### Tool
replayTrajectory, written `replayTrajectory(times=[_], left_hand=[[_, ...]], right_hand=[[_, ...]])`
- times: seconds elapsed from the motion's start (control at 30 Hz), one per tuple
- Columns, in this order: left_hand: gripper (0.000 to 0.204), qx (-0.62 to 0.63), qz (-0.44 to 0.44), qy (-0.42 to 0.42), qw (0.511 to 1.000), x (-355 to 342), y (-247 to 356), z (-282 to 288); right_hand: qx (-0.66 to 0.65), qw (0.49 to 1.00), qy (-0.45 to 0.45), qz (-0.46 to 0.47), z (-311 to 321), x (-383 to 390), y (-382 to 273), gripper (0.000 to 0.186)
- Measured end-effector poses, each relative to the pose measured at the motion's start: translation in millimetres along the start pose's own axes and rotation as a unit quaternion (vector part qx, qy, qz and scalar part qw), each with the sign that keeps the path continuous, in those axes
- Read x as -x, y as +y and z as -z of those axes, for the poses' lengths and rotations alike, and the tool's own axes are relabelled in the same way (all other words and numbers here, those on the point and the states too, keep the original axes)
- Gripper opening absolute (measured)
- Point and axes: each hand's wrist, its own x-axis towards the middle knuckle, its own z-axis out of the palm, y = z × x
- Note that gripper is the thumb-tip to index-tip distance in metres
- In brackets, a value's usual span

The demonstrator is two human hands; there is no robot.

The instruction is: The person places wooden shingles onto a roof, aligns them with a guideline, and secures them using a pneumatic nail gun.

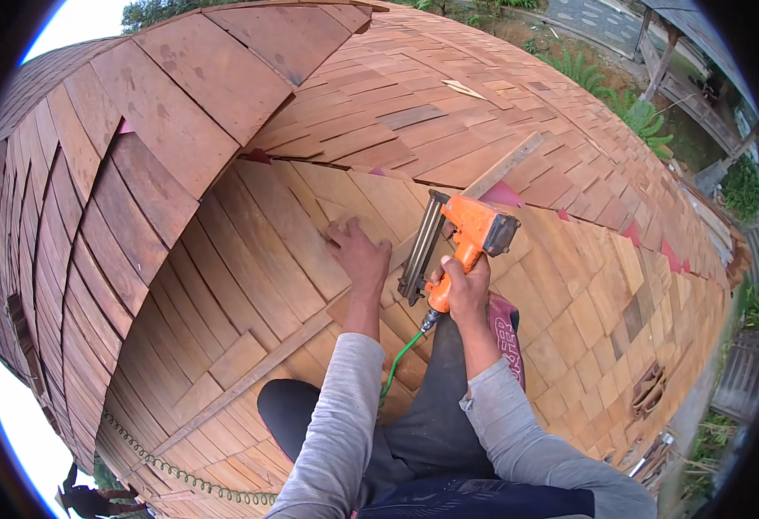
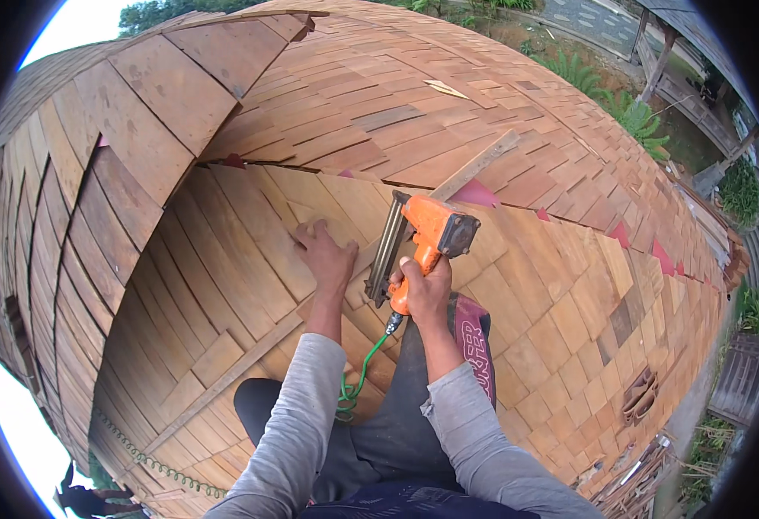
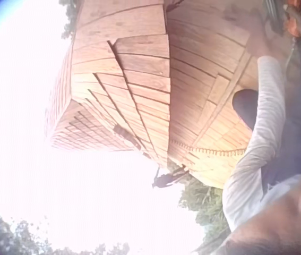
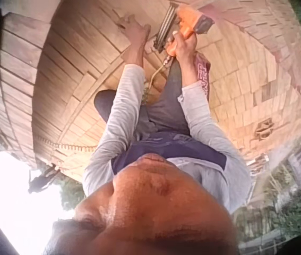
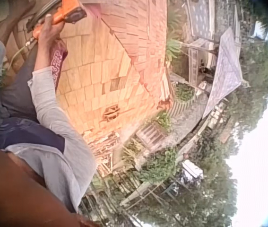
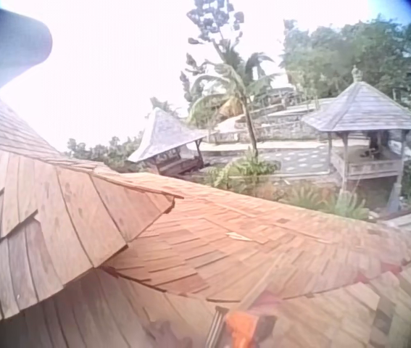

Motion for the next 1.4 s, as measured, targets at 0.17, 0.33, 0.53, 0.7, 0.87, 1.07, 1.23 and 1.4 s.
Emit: replayTrajectory(times=[0.17,0.33,0.53,0.7,0.87,1.07,1.23,1.4], left_hand=[[0.078,-0.004,-0.012,-0.011,1.000,-50.3,11.1,-2.2],[0.072,-0.076,-0.024,0.037,0.996,-113.5,-13.4,1.8],[0.081,-0.201,-0.145,-0.096,0.964,-128.2,-56.0,15.7],[0.120,-0.245,-0.185,-0.117,0.945,-98.8,-35.0,39.0],[0.129,-0.319,-0.223,-0.197,0.900,-86.4,-24.2,56.5],[0.129,-0.281,-0.271,-0.191,0.900,-74.2,-43.3,57.6],[0.127,-0.273,-0.251,-0.193,0.909,-63.9,-40.8,54.7],[0.126,-0.278,-0.243,-0.207,0.906,-61.8,-42.3,55.4]], right_hand=[[0.016,1.000,0.001,0.006,13.3,-1.7,-0.5,0.033],[0.056,0.998,0.003,-0.001,13.6,-1.3,2.1,0.030],[0.062,0.998,-0.004,-0.025,13.1,-3.6,3.0,0.032],[0.058,0.998,-0.017,-0.015,12.5,-5.4,1.3,0.037],[0.074,0.997,-0.017,-0.019,12.4,-6.1,2.9,0.040],[0.080,0.997,-0.014,-0.007,5.4,-5.1,-0.6,0.040],[0.082,0.996,-0.029,-0.001,6.0,-4.3,1.6,0.041],[0.089,0.995,-0.032,-0.022,8.5,-4.7,5.9,0.050]])
